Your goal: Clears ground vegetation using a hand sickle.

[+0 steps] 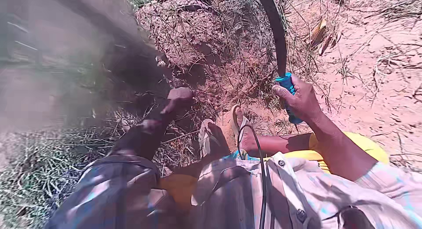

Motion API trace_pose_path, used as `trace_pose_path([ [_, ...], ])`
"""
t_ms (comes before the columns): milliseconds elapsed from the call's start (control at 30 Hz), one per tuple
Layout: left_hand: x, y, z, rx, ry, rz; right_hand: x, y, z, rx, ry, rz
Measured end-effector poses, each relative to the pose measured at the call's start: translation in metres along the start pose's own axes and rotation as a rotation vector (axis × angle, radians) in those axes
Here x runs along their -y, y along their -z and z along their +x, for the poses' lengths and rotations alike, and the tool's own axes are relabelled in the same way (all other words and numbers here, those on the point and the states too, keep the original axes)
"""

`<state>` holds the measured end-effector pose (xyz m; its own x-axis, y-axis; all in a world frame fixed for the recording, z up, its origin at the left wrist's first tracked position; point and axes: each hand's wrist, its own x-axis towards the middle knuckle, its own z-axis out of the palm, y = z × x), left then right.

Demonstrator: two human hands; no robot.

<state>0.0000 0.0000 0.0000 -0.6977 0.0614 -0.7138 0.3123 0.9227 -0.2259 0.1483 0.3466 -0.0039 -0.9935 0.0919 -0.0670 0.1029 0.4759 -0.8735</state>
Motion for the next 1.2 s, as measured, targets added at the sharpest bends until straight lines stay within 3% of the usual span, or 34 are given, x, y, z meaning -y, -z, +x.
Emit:
trace_pose_path([
  [100,-0.066,0.001,0.045,-0.187,-0.23,-0.117,-0.001,-0.006,0.0,-0.009,-0.092,0.108],
  [267,-0.169,-0.007,0.103,-0.338,-0.301,-0.393,-0.017,0.021,0.021,-0.1,-0.319,0.134],
  [467,-0.249,-0.043,0.113,-0.259,-0.441,-0.295,-0.013,0.034,0.029,-0.232,-0.324,0.291],
  [567,-0.246,-0.051,0.107,-0.207,-0.431,-0.223,-0.013,0.043,0.03,-0.28,-0.301,0.343],
  [667,-0.217,-0.055,0.102,-0.265,-0.47,-0.283,-0.013,0.05,0.027,-0.272,-0.308,0.412],
  [767,-0.189,-0.048,0.088,-0.307,-0.268,-0.425,0.012,0.045,0.012,-0.098,-0.437,0.34],
  [833,-0.184,-0.041,0.085,-0.339,-0.223,-0.468,0.019,0.042,0.006,-0.032,-0.459,0.302],
  [967,-0.216,-0.022,0.082,-0.276,-0.326,-0.419,-0.005,0.05,0.023,-0.213,-0.314,0.412],
  [1100,-0.249,-0.01,0.097,0.0,-0.151,-0.324,-0.008,0.048,0.023,-0.215,-0.31,0.442],
  [1200,-0.242,-0.025,0.114,0.008,-0.117,-0.511,-0.011,0.045,0.025,-0.199,-0.32,0.421],
])
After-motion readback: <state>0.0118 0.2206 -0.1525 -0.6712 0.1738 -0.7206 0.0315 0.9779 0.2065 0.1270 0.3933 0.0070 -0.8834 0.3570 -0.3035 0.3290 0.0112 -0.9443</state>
